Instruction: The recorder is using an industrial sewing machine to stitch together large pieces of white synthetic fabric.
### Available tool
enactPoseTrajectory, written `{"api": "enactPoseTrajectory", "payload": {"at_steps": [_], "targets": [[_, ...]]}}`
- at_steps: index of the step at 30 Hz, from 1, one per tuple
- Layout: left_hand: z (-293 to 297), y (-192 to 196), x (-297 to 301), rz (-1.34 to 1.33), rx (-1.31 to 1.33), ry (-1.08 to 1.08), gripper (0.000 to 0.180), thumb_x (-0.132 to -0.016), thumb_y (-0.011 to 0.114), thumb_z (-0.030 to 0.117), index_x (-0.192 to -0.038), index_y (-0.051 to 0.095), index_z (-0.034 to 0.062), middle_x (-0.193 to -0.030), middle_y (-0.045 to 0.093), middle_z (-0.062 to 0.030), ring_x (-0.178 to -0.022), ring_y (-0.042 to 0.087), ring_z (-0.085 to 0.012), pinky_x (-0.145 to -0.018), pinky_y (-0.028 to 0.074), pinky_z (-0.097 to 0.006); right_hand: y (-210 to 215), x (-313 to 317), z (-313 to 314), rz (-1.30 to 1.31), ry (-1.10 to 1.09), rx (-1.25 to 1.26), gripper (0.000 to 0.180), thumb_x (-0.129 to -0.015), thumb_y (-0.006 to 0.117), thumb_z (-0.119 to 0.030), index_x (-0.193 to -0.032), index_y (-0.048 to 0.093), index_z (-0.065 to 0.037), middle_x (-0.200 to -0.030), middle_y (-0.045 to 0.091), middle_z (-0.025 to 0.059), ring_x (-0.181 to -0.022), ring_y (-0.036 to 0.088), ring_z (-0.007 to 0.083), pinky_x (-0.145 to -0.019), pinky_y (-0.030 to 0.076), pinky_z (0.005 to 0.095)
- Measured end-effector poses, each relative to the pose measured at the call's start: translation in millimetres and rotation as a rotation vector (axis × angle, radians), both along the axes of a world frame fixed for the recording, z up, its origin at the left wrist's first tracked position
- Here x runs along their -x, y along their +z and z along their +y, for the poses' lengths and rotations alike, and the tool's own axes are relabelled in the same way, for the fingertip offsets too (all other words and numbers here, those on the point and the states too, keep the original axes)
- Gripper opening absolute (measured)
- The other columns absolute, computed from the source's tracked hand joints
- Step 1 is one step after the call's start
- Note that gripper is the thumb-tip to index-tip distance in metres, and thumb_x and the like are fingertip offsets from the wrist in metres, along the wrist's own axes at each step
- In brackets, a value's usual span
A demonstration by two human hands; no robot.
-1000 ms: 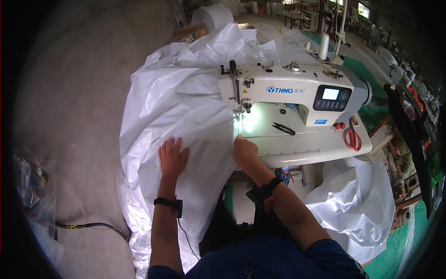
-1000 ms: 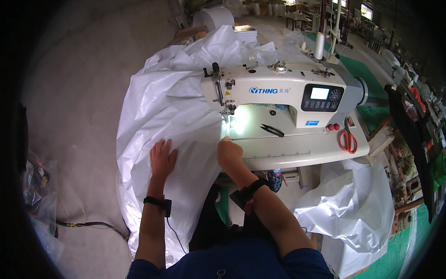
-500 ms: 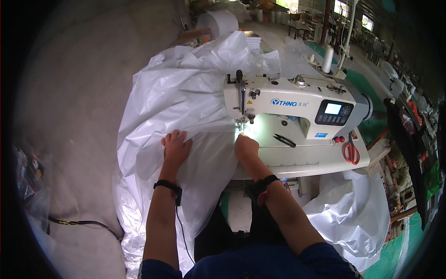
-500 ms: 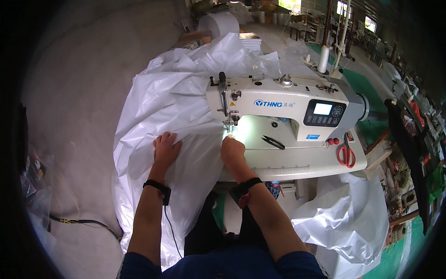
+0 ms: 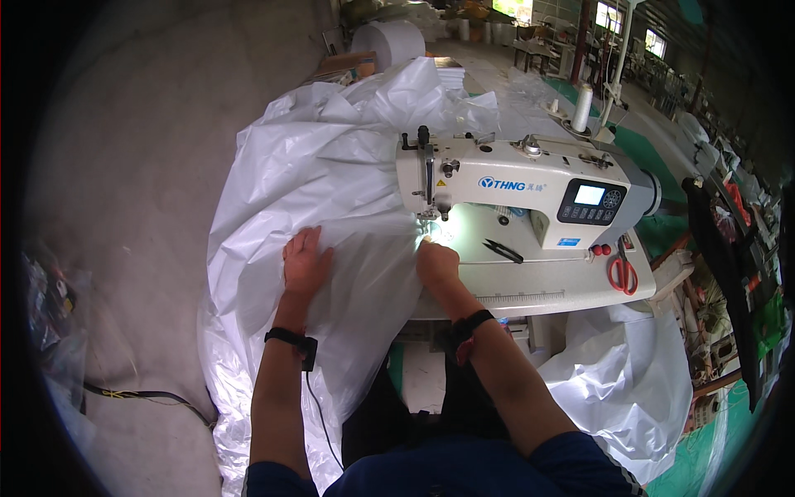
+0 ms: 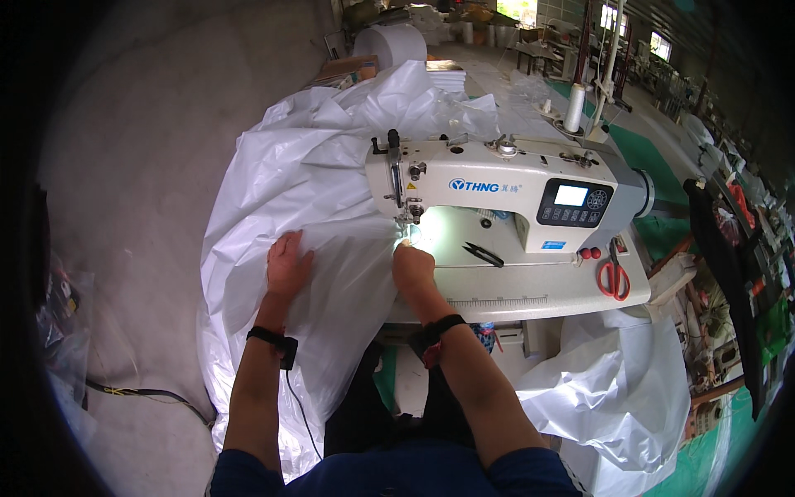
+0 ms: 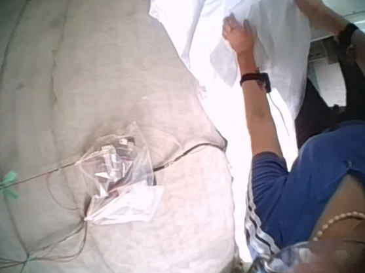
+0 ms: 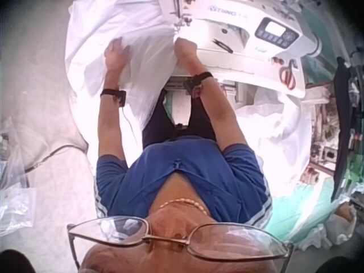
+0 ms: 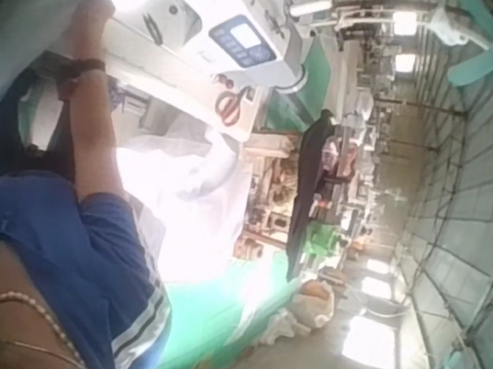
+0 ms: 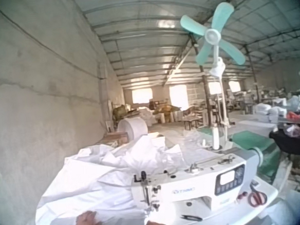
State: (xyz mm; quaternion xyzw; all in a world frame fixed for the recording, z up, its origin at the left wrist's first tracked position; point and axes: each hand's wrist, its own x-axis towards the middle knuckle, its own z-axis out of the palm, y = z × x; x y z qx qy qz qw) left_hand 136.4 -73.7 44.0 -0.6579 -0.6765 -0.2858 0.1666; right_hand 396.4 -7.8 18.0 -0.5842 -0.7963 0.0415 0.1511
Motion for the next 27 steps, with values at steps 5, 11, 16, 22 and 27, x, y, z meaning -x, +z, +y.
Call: {"api": "enactPoseTrajectory", "payload": {"at_steps": [5, 11, 16, 22, 27], "targets": [[-20, 27, 4, 0.149, -0.062, 0.041, 0.061, -0.074, 0.067, 0.025, -0.129, 0.044, 0.0101, -0.117, 0.05, -0.0111, -0.108, 0.047, -0.0269, -0.088, 0.038, -0.04, -1, -2, 2, -0.016, -0.015, 0.006, 0.021, -0.082, 0.046, -0.011, -0.096, 0.059, -0.002, -0.078, 0.066, 0.0119, -0.073, 0.066, 0.0271, -0.061, 0.051, 0.0378], [-54, 57, 24, 0.4, 0.165, 0.249, 0.037, -0.07, 0.068, 0.019, -0.105, 0.058, 0.0099, -0.084, 0.059, -0.0033, -0.085, 0.057, -0.0215, -0.075, 0.038, -0.038, -1, 1, 4, -0.02, 0.027, 0.034, 0.022, -0.081, 0.047, -0.011, -0.097, 0.057, 0.0, -0.08, 0.066, 0.0134, -0.073, 0.066, 0.0273, -0.062, 0.051, 0.038], [-83, 77, 22, 0.458, 0.049, 0.224, 0.029, -0.066, 0.061, 0.004, -0.095, 0.059, 0.0091, -0.083, 0.059, -0.0066, -0.075, 0.058, -0.0256, -0.076, 0.04, -0.038, -1, -2, 2, 0.021, -0.001, 0.005, 0.021, -0.08, 0.048, -0.011, -0.095, 0.058, 0.0, -0.08, 0.066, 0.0142, -0.074, 0.066, 0.0281, -0.062, 0.051, 0.0387], [-112, 107, 13, 0.388, -0.187, 0.212, 0.027, -0.066, 0.055, -0.003, -0.09, 0.06, 0.0084, -0.078, 0.058, -0.0076, -0.067, 0.057, -0.0265, -0.073, 0.042, -0.036, 2, -3, 2, 0.013, 0.024, 0.025, 0.021, -0.082, 0.046, -0.011, -0.095, 0.058, 0.0, -0.08, 0.066, 0.0151, -0.074, 0.066, 0.0288, -0.064, 0.051, 0.0394], [-128, 107, 26, 0.42, -0.182, 0.26, 0.024, -0.067, 0.055, -0.002, -0.088, 0.06, 0.0088, -0.074, 0.058, -0.0068, -0.064, 0.058, -0.0247, -0.072, 0.043, -0.036, 2, -3, 2, 0.016, 0.022, 0.022, 0.021, -0.083, 0.045, -0.011, -0.092, 0.059, 0.0, -0.081, 0.066, 0.0155, -0.075, 0.066, 0.0293, -0.064, 0.051, 0.0395]]}}
